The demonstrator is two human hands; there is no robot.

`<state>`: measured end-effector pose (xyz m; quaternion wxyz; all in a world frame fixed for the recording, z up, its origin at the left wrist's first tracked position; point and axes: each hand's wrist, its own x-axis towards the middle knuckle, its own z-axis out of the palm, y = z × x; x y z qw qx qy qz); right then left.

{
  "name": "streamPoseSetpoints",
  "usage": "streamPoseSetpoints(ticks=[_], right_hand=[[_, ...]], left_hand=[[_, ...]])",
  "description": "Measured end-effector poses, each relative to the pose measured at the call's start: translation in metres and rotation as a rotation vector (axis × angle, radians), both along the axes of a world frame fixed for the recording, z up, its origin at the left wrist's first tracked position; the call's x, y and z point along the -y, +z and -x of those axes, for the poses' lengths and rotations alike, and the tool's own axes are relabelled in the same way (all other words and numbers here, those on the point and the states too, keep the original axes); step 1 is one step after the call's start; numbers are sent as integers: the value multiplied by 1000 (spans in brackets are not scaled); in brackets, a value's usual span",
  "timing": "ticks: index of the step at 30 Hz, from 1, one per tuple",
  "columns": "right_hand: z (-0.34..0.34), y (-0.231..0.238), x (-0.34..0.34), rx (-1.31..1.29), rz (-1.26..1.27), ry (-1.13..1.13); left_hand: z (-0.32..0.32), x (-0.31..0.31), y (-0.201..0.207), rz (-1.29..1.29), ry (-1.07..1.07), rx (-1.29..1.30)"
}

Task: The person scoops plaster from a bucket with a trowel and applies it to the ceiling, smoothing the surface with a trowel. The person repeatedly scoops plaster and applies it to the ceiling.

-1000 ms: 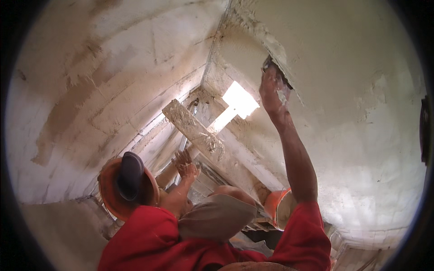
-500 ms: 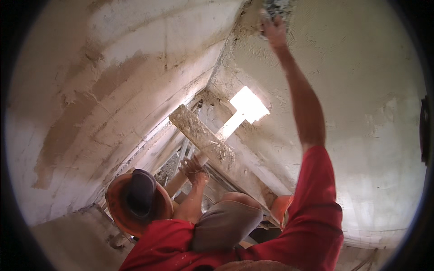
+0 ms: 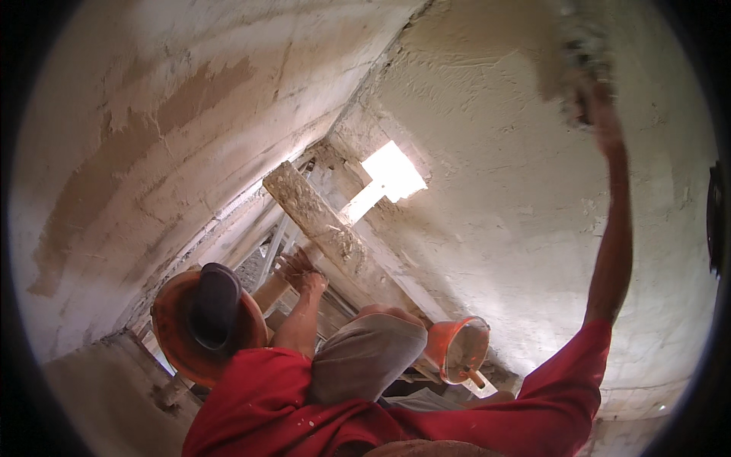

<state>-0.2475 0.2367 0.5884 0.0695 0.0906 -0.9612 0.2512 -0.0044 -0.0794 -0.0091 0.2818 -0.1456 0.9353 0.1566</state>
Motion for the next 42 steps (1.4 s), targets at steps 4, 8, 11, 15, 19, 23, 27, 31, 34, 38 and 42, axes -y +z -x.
streamPoseSetpoints(ticks=[4,8,11,15,19,23,27,31,34,38,42], right_hand=[[29,-162,57,-96,-505,226],[62,-242,102,90,-619,143],[87,-251,111,13,-696,165],[91,-223,110,-127,-638,71],[91,-156,102,-336,-614,123],[86,-69,123,-81,-708,29],[94,19,102,-298,-730,95],[74,80,126,-97,-538,-41],[58,127,129,-199,-475,-39],[61,176,120,-285,-377,-27],[54,183,127,-249,-258,-173]], left_hand=[[-3,-2,-17,91,68,-94],[1,3,-51,-50,-3,-81],[-4,0,-31,76,37,-129],[-4,3,-38,18,51,-93],[-10,-7,-50,21,135,-276],[-16,12,-11,75,16,-128],[-15,-1,-5,8,2,-111],[-14,9,-14,10,6,-91],[-12,5,-14,61,29,-147],[-11,1,-6,131,47,-188],[-13,0,-27,-93,-73,-34]])
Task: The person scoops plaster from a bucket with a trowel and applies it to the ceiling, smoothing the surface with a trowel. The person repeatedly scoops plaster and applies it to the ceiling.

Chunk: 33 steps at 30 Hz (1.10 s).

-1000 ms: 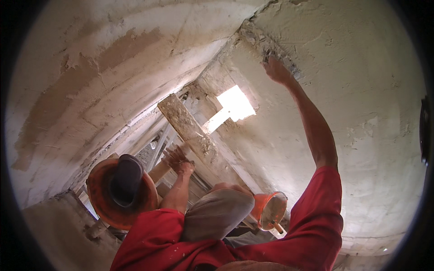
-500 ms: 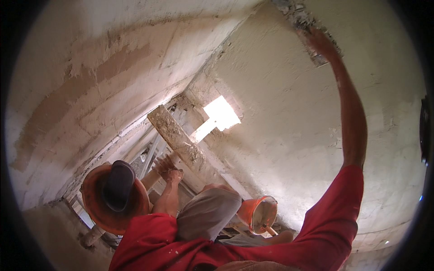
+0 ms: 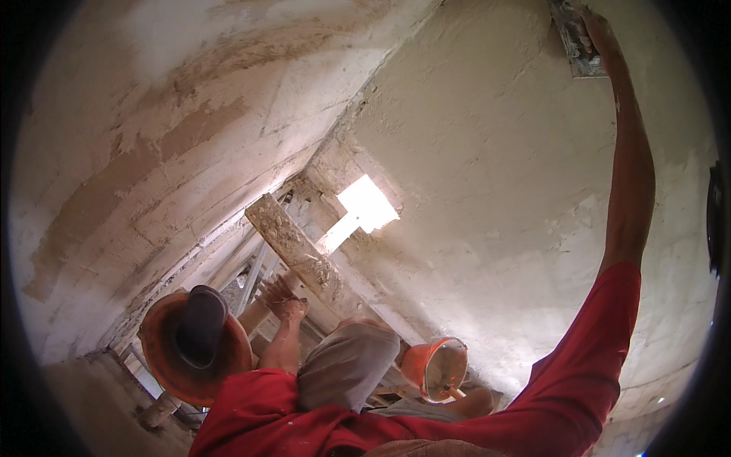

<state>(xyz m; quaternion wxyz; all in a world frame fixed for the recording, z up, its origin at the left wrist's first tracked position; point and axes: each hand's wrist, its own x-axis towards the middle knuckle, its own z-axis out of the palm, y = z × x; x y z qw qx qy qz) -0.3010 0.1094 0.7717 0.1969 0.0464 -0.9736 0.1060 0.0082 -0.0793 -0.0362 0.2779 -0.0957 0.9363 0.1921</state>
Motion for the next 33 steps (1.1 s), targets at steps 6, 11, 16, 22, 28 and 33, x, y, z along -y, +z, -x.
streamPoseSetpoints(ticks=[6,11,16,22,28,33], right_hand=[[9,-66,-7,-236,24,266],[21,-193,-7,234,-88,-27],[39,-324,-15,76,-187,129],[62,-474,-11,-60,-259,292],[84,-628,-35,180,-333,76],[48,-647,-5,595,-332,-67]], left_hand=[[17,-8,-82,-348,-84,218],[4,-12,-77,-259,-50,156],[-5,-17,-67,3,63,-92],[-1,12,1,187,130,-111],[-1,5,4,118,136,-206],[-3,2,-20,17,130,-211]])
